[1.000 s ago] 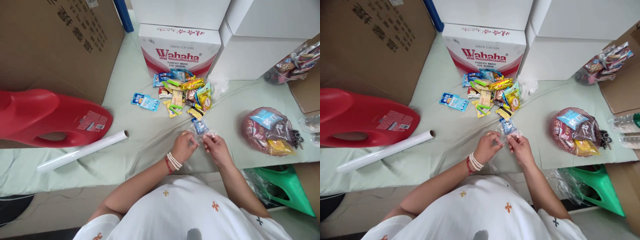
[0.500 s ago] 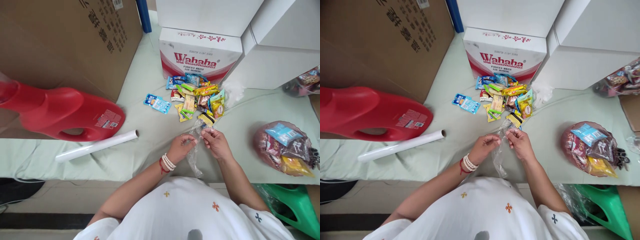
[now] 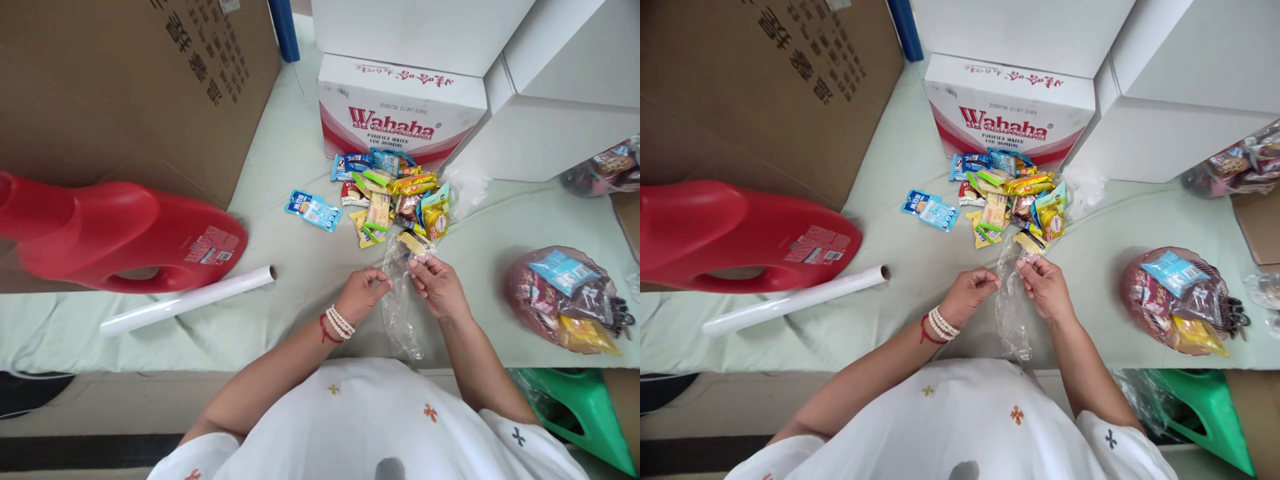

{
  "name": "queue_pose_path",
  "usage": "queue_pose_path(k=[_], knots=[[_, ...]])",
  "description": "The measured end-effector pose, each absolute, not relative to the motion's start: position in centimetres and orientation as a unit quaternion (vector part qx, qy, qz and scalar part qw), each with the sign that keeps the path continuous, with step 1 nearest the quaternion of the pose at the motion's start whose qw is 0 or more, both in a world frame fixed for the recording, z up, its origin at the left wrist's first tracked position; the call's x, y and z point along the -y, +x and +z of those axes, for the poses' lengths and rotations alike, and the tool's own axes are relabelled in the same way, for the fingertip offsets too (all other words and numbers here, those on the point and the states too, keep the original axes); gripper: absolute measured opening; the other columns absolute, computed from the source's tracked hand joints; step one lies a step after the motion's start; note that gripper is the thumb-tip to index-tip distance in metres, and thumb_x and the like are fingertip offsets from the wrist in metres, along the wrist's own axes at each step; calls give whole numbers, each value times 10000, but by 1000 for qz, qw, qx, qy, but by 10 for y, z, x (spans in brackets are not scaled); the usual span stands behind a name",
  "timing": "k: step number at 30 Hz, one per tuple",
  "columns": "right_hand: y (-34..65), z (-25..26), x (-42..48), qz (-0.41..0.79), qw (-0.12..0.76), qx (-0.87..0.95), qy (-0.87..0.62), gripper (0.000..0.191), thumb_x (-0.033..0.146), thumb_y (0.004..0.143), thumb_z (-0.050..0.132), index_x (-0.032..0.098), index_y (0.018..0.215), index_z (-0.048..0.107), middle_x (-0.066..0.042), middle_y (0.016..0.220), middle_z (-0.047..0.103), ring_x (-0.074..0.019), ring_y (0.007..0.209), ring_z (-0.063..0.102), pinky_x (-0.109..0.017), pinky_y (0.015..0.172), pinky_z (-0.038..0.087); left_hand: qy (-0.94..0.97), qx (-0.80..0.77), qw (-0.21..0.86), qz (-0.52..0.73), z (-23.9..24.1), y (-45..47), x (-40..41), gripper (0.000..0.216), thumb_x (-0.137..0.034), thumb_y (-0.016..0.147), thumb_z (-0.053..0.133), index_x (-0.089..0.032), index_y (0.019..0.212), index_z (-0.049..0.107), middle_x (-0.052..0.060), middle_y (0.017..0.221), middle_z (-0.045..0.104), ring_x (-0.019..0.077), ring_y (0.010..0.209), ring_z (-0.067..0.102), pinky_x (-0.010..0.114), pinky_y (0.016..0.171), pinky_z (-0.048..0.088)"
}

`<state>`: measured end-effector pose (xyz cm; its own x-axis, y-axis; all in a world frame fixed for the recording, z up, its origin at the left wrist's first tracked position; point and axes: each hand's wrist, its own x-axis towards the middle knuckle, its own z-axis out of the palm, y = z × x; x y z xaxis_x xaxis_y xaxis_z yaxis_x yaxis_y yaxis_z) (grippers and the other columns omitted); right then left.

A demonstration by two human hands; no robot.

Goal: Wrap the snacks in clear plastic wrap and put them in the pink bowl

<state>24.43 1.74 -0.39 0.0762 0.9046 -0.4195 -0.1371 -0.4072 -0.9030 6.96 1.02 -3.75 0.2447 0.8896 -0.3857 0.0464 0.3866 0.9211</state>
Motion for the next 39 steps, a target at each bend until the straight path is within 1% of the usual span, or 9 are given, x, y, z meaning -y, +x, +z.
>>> queue_pose_path(k=[6,8,13,18,26,28,33,36,39], knots=[[237,-10,-11,628,419,318,-574,425,509,661,891,198,800,638,73,566,453,-57,447,315,-203,377,254,468,-473,652,363,-28,72,-10,279,-396,778,759,-167,932,721,29,870,711,158,833,603,280,812,459],[233,-9,-10,642,413,319,-562,404,492,666,891,194,812,662,74,546,444,-60,454,322,-200,393,268,447,-470,666,367,-31,71,-10,291,-417,768,772,-157,885,717,23,807,699,143,761,588,276,767,456],[233,-5,-8,668,406,312,-541,376,459,692,873,184,915,744,2,712,612,-78,545,438,-203,449,346,369,-466,710,379,-41,65,-8,368,-488,726,808,-152,845,718,27,771,712,154,743,614,303,787,482],[233,-5,-6,654,394,319,-562,385,487,693,864,186,908,758,-19,749,655,-67,508,404,-195,396,295,368,-469,704,384,-42,57,-7,302,-448,765,765,-158,810,698,12,744,694,147,742,606,292,799,466],[226,-9,-6,601,416,363,-578,360,483,697,876,187,761,681,38,596,556,-60,462,349,-201,405,267,367,-477,691,400,-43,43,-5,258,-396,771,762,-163,776,651,-8,722,639,127,719,553,272,762,430],[226,-9,-5,579,419,393,-579,337,473,741,854,192,757,670,48,584,526,-65,474,352,-207,434,281,368,-482,688,398,-43,38,-3,282,-414,769,773,-164,769,640,-10,718,631,126,719,546,273,763,428],[218,-1,2,466,368,577,-561,235,426,879,745,207,825,681,10,702,589,-115,592,481,-250,564,399,353,-461,702,413,-34,31,-3,400,-561,825,726,-172,876,646,17,837,676,135,769,563,277,767,442],[208,4,11,367,319,704,-517,152,337,963,647,213,881,678,6,701,558,-128,607,496,-258,580,394,325,-458,717,413,-25,29,-9,522,-685,850,632,-169,922,664,30,848,669,153,785,582,282,735,446],[201,3,21,302,274,782,-470,155,264,1010,558,211,915,669,-15,742,586,-140,656,545,-258,602,403,346,-463,713,396,-18,28,-16,530,-683,845,630,-157,877,691,31,813,662,159,770,577,283,711,434]])
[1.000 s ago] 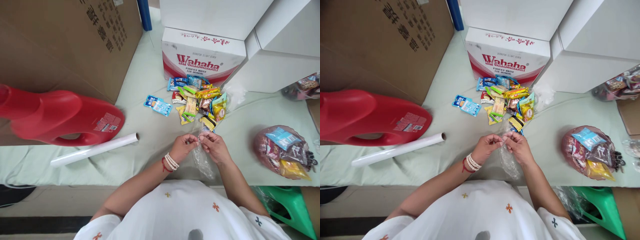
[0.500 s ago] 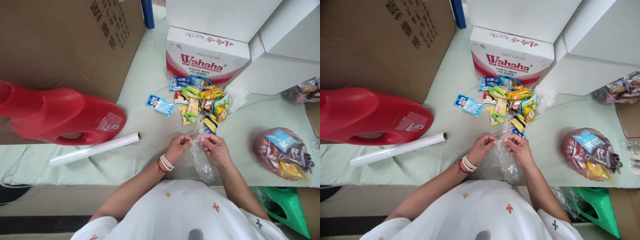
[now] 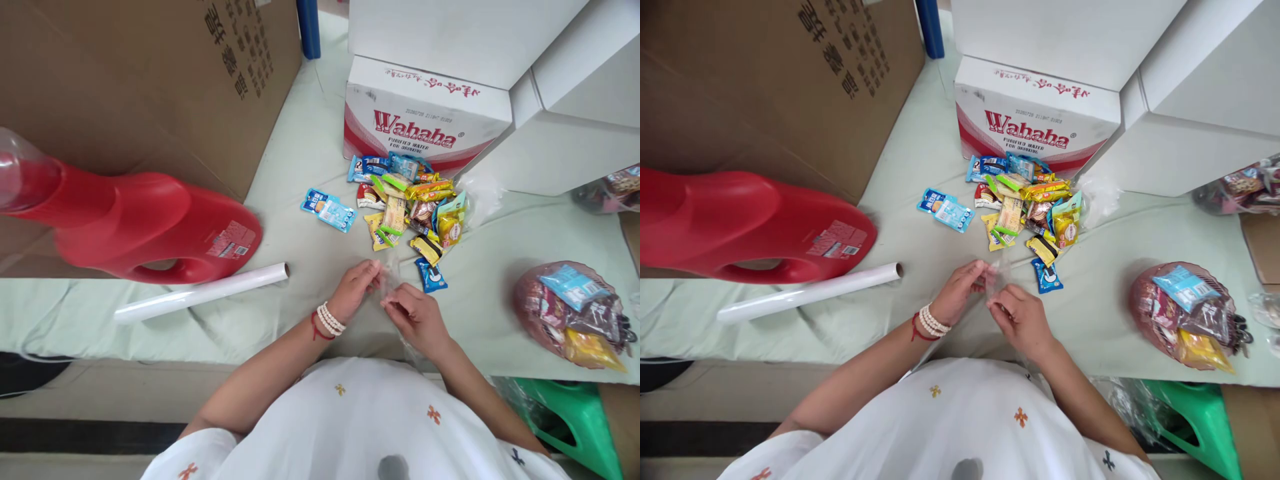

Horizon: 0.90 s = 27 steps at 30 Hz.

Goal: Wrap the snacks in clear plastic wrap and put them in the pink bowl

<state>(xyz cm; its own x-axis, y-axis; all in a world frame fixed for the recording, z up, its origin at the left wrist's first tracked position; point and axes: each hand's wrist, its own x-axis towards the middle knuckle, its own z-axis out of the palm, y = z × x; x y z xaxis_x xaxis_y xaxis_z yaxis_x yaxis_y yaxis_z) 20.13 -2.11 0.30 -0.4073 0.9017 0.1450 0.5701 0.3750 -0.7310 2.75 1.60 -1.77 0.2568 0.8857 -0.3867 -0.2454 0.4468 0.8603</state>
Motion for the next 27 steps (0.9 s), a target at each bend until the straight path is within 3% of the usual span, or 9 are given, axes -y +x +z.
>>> queue_pose_path(k=[4,10,15,20,27], knots=[[199,-8,34,241,238,831,-442,196,230,1027,508,203,920,669,-47,817,647,-153,713,590,-264,632,428,378,-472,700,379,-18,25,-20,371,-511,757,772,-150,729,687,4,706,641,145,720,557,278,727,430],[203,-21,52,233,196,861,-406,206,201,1022,494,200,971,694,-61,825,667,-171,716,597,-282,635,448,340,-506,680,406,-32,19,-9,332,-460,715,811,-140,766,741,7,705,678,127,675,556,259,676,429],[216,-4,46,341,271,791,-429,170,263,1001,595,229,1124,706,-40,876,697,-141,695,610,-262,627,470,384,-515,652,403,-31,13,4,297,-432,734,814,-148,799,757,23,745,710,140,697,592,275,705,468],[230,10,13,359,363,667,-543,124,307,972,647,228,972,743,-7,788,645,-126,654,539,-261,615,427,526,-517,554,387,-18,10,12,130,-298,807,741,-176,763,750,11,705,682,137,685,572,268,698,454],[209,18,-14,538,332,576,-518,319,509,913,674,194,865,682,14,727,567,-119,631,455,-257,586,372,621,-518,457,369,-9,14,18,102,-223,846,677,-196,749,696,-1,703,651,143,678,556,269,690,425]])
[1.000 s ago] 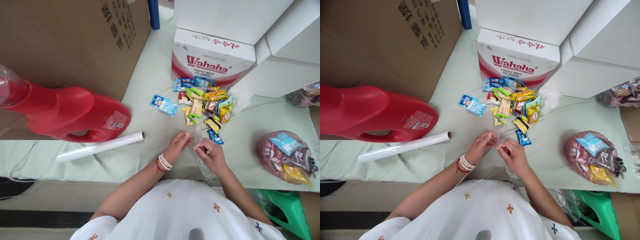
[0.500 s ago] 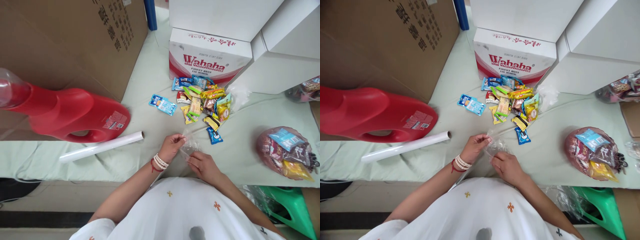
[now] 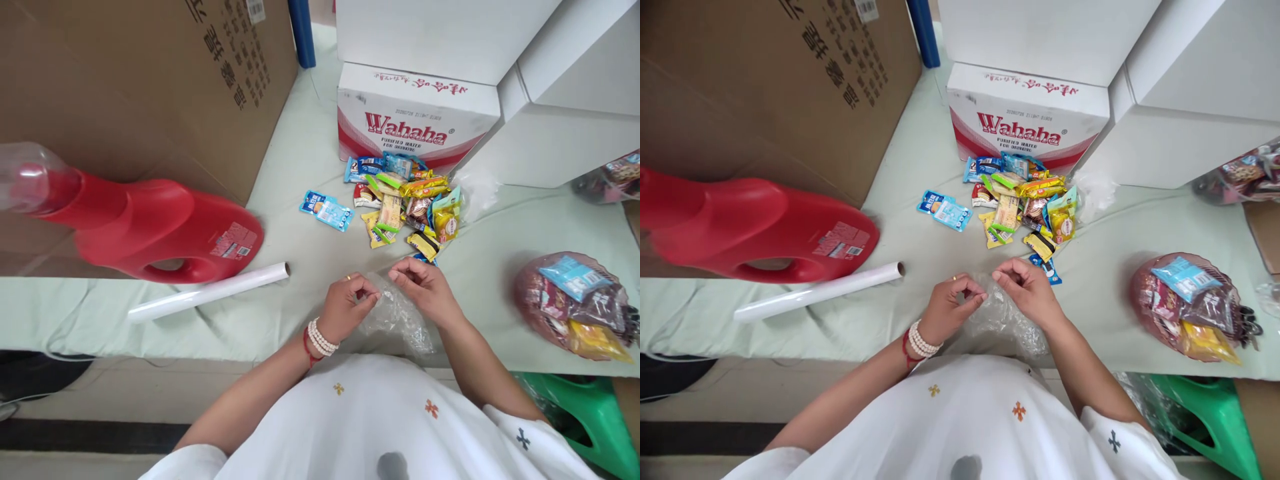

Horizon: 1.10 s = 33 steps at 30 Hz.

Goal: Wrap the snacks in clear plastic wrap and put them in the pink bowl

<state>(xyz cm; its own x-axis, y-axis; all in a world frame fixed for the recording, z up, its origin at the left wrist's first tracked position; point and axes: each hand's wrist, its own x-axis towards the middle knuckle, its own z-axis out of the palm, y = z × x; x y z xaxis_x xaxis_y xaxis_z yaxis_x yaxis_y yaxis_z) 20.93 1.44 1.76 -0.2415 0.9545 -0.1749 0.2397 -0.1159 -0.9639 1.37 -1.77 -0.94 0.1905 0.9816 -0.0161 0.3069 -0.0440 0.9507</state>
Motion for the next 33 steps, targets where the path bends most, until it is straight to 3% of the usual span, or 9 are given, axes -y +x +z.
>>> queue_pose_path(k=[4,9,13,17,19,23,29,33], knots=[[195,25,-15,620,261,545,-501,440,625,881,658,195,801,607,25,692,569,-109,603,448,-242,553,359,650,-521,426,353,-7,16,18,107,-202,843,635,-207,738,656,2,704,631,156,678,553,284,698,408],[191,21,-15,664,241,531,-468,399,594,866,677,197,867,635,-14,795,667,-154,729,584,-268,652,440,666,-531,406,331,-1,19,18,141,-173,803,611,-215,670,590,6,675,594,171,676,537,304,714,386],[193,19,-13,658,251,526,-475,393,583,854,688,192,878,646,-18,811,665,-147,728,575,-270,671,448,606,-522,483,357,0,17,19,87,-246,790,654,-208,712,643,13,711,621,171,696,541,303,717,398],[193,21,-10,649,256,528,-485,395,586,859,686,191,880,664,-10,773,634,-141,701,535,-264,644,417,441,-488,635,406,-3,14,18,306,-431,882,592,-175,740,678,32,737,639,169,717,542,300,716,419],[192,22,-8,642,261,530,-489,385,571,856,697,188,884,676,-2,750,609,-134,679,503,-261,623,395,391,-484,670,406,-6,13,17,354,-493,859,648,-160,743,680,17,707,619,151,691,515,288,695,403],[193,21,-6,619,281,533,-504,364,546,850,708,184,847,665,7,729,574,-117,636,436,-251,579,344,373,-487,683,396,-8,12,16,381,-513,763,777,-150,731,665,-22,658,568,115,651,459,265,667,368],[202,25,-9,616,287,520,-517,311,492,848,693,194,805,613,37,650,475,-100,578,351,-236,517,271,400,-496,659,400,-14,7,16,386,-531,845,704,-166,749,621,-21,697,577,114,666,473,258,675,390],[204,24,-10,630,295,489,-527,266,449,825,685,201,780,601,61,600,420,-82,521,286,-231,482,223,358,-498,673,414,-14,8,18,430,-608,871,643,-183,817,605,19,844,648,137,751,564,277,747,467]])
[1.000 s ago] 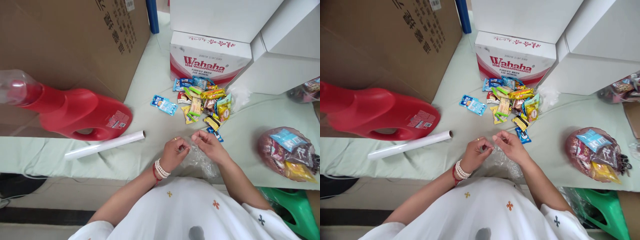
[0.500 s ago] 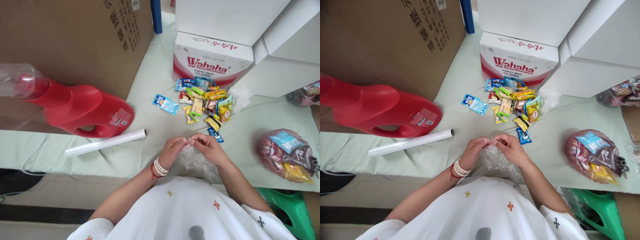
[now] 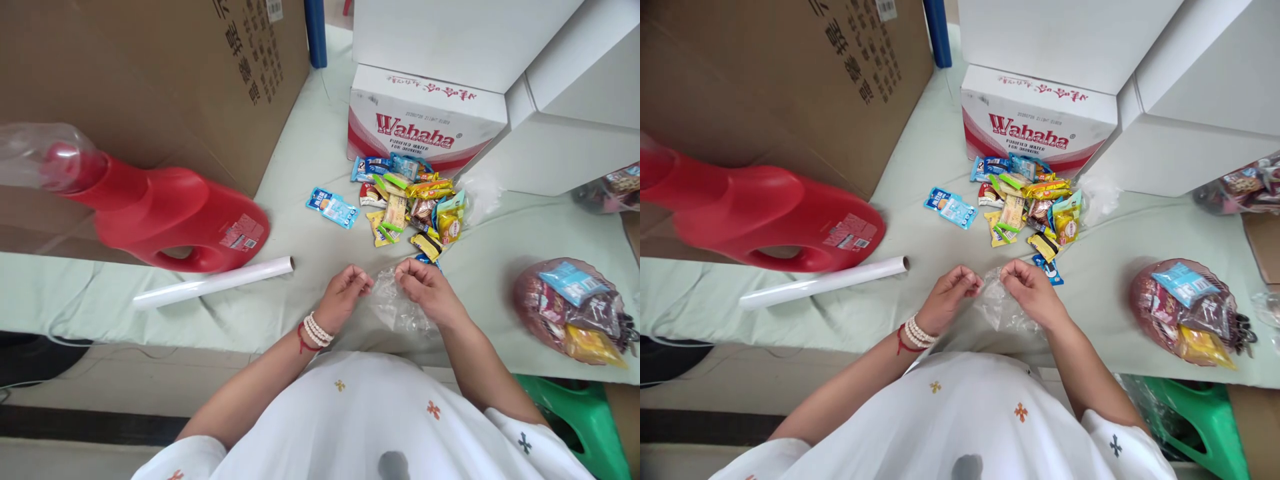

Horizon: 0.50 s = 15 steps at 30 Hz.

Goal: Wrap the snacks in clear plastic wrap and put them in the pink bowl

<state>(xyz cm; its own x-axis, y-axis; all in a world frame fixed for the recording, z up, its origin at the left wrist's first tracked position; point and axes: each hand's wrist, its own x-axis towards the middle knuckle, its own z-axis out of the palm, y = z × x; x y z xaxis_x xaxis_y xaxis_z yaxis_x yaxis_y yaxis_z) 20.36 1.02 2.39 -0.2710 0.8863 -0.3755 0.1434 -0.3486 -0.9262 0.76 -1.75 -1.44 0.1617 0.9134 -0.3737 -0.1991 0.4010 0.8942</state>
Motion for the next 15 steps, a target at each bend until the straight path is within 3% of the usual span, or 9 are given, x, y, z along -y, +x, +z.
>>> queue_pose_path(k=[3,7,10,15], knots=[[201,22,-10,650,296,457,-530,243,425,797,693,202,771,602,70,573,411,-71,489,263,-227,460,191,338,-485,706,390,-10,11,18,477,-657,838,659,-182,870,630,25,861,651,146,765,578,282,735,473],[202,23,-15,707,287,394,-513,253,407,731,728,196,753,591,65,597,470,-43,442,255,-215,429,163,363,-445,727,377,-6,15,17,462,-580,717,820,-162,757,627,-19,703,582,121,695,523,268,711,441],[206,24,-21,726,294,352,-512,321,427,672,784,193,742,575,65,620,489,-29,418,255,-206,403,139,293,-413,771,387,-5,18,18,425,-552,735,818,-175,791,631,2,764,642,141,740,586,289,744,486],[203,20,-7,648,319,425,-546,437,620,783,735,210,830,591,7,731,595,-103,548,479,-226,464,363,315,-441,743,393,-3,24,20,421,-563,763,786,-157,784,674,28,754,668,148,735,595,293,744,483]])
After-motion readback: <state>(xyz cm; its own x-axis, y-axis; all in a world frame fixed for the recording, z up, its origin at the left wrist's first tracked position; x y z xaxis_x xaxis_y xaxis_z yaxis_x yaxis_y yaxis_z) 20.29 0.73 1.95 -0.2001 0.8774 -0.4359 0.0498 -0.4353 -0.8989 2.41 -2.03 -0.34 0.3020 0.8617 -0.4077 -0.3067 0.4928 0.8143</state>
